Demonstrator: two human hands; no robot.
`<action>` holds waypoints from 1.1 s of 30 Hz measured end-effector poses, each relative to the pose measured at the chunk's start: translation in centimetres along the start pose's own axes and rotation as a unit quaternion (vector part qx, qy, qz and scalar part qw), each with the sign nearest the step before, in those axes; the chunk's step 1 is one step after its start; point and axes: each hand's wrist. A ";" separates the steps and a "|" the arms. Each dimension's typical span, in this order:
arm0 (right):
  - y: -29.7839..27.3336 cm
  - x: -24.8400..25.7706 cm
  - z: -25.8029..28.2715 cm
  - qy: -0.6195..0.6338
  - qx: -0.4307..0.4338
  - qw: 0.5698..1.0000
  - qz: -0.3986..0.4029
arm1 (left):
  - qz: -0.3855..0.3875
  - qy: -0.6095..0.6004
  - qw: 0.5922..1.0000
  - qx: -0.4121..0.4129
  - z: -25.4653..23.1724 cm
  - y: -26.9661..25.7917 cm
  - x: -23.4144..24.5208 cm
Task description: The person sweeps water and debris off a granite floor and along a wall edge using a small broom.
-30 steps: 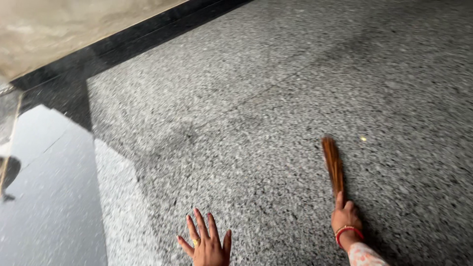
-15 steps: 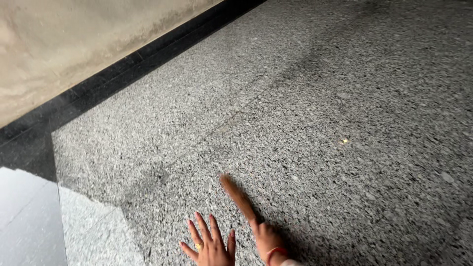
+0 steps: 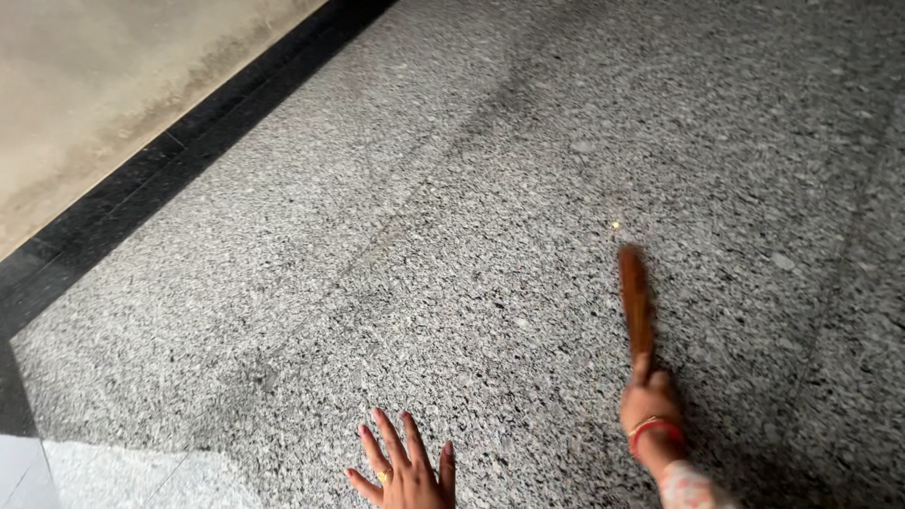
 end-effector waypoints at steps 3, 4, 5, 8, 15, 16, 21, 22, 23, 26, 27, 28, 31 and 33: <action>4.3 0.6 -2.3 -0.035 0.005 0.997 -0.072 | 0.015 0.001 1.000 -0.012 -0.1 0.6 0.1; 5.0 0.6 -2.5 -0.032 -0.003 0.996 -0.081 | 0.025 0.002 1.000 -0.013 -0.2 0.6 0.1; 5.4 0.5 -2.3 -0.026 -0.015 0.996 -0.084 | 0.029 0.000 0.999 -0.019 -0.2 0.7 0.0; 4.3 -1.0 1.1 -0.002 -0.032 0.999 -0.037 | 0.035 0.008 0.999 -0.025 0.4 0.7 -0.2; -5.8 -15.3 5.3 -0.146 0.317 0.914 0.208 | 0.059 0.017 0.998 -0.002 1.3 0.1 -0.4; -7.0 -17.4 4.3 -0.202 0.441 0.846 0.220 | 0.057 0.011 0.998 0.005 1.2 -0.1 -0.3; -10.9 -16.3 1.9 -0.119 0.437 0.840 0.299 | 0.065 0.016 0.997 -0.027 0.5 0.7 1.8; -10.5 -14.0 2.2 -0.100 0.401 0.866 0.281 | 0.067 0.020 0.997 -0.040 0.2 1.1 2.1; -9.8 -11.3 2.5 -0.080 0.365 0.889 0.263 | 0.208 0.057 0.976 -0.014 -0.2 1.3 2.5; -6.5 -3.6 2.7 0.020 -0.039 0.972 0.232 | 0.357 0.090 0.930 0.013 -1.3 1.2 2.7; -4.3 -1.5 2.1 -0.032 0.043 0.991 0.122 | 0.238 0.058 0.970 -0.007 -1.5 1.0 2.3; -2.7 -0.5 1.3 -0.015 -0.011 0.995 0.094 | 0.114 0.026 0.993 -0.026 -1.4 0.9 1.8; 2.9 0.7 -3.3 -0.258 0.178 0.949 -0.018 | 0.080 0.009 0.996 -0.037 -1.2 0.4 0.4; 6.2 -1.5 -5.0 -0.260 0.119 0.957 0.041 | 0.088 0.018 0.995 -0.036 -1.0 0.4 -0.3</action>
Point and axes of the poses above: each hand's wrist, its own y-axis towards the middle knuckle, its own x-axis out of the back of the hand, z = x × y, and after that the axes turned 7 degrees about y, right-handed
